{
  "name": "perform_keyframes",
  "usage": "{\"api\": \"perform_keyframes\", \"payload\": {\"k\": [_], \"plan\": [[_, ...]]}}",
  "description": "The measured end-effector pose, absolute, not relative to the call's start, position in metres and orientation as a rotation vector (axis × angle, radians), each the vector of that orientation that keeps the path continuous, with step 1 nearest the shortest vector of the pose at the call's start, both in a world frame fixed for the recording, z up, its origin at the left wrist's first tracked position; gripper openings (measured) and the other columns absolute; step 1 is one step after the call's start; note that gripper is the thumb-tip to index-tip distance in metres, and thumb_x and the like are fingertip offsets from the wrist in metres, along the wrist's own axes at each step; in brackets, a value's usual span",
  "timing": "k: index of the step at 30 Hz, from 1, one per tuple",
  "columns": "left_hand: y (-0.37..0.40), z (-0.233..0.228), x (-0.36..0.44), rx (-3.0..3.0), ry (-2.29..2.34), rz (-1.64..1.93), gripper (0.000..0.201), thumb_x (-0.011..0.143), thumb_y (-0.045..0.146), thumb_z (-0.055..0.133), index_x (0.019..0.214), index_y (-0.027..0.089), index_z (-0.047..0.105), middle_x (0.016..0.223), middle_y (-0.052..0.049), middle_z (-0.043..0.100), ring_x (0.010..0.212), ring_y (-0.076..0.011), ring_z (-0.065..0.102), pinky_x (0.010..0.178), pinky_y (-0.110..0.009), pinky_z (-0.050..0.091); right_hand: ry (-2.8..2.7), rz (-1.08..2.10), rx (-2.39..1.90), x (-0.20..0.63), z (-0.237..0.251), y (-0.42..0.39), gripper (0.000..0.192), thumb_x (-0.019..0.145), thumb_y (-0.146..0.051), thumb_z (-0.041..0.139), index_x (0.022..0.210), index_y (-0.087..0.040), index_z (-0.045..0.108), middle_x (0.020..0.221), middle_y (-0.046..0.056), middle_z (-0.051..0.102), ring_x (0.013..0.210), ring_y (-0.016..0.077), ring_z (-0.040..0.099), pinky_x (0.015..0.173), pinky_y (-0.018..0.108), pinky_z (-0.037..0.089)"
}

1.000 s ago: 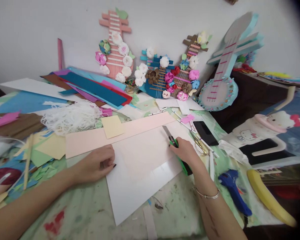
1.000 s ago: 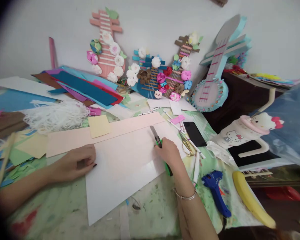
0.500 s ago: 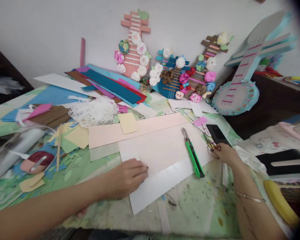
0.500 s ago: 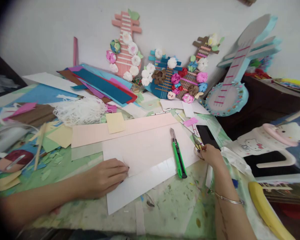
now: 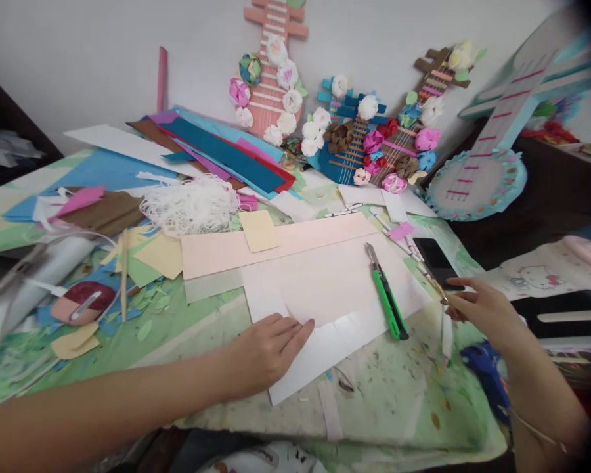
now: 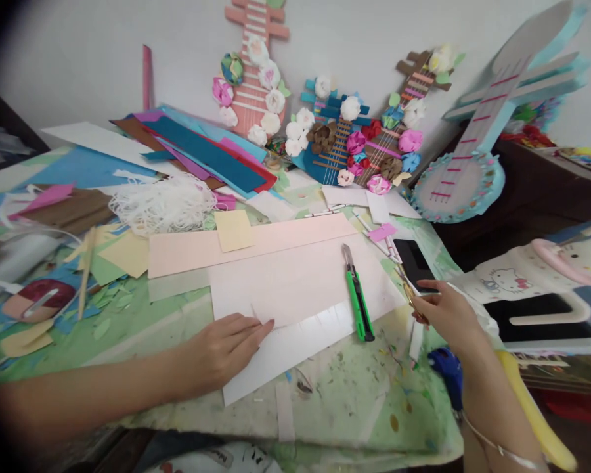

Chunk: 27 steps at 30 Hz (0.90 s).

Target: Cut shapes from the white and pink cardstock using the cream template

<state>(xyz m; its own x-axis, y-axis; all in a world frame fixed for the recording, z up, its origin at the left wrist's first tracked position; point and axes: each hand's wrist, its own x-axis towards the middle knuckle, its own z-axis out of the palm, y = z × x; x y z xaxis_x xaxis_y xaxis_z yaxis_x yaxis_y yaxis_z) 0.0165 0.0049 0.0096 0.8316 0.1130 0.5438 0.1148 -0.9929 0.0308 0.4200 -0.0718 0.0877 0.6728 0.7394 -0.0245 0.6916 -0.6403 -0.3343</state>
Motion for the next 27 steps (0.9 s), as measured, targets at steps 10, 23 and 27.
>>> {"api": "perform_keyframes", "payload": {"k": [10, 23, 27], "plan": [[-0.018, 0.004, 0.021, -3.027, -0.402, -0.767, 0.039, 0.093, 0.011, 0.044, 0.130, -0.002, 0.047, 0.117, -0.021, 0.067, 0.109, -0.0283, 0.064, 0.093, -0.041, 0.052, -0.827, 1.476, -1.619, 0.259, 0.092, -0.095, 0.063, 0.068, -0.061, 0.076, 0.107, -0.014, 0.060, 0.064, -0.005, 0.042, 0.047, 0.0064, 0.035, 0.042, 0.021, 0.026], [-0.022, 0.008, 0.018, -3.258, -0.352, -0.509, 0.063, 0.093, 0.055, 0.049, 0.129, 0.004, 0.049, 0.132, -0.022, 0.057, 0.129, -0.0348, 0.049, 0.111, -0.047, 0.033, -0.880, 1.893, -1.484, 0.185, 0.090, -0.040, 0.061, 0.068, -0.078, 0.061, 0.068, -0.017, 0.052, 0.047, -0.005, 0.048, 0.031, 0.0086, 0.046, 0.027, 0.018, 0.034], [-0.018, 0.013, 0.014, -3.361, -0.291, -0.374, 0.069, 0.092, 0.058, 0.047, 0.134, 0.005, 0.046, 0.138, -0.020, 0.053, 0.134, -0.0370, 0.042, 0.115, -0.049, 0.023, -0.849, 1.892, -1.588, 0.182, 0.089, -0.034, 0.062, 0.065, -0.078, 0.062, 0.066, -0.016, 0.052, 0.043, -0.004, 0.049, 0.030, 0.0104, 0.049, 0.027, 0.018, 0.036]]}}
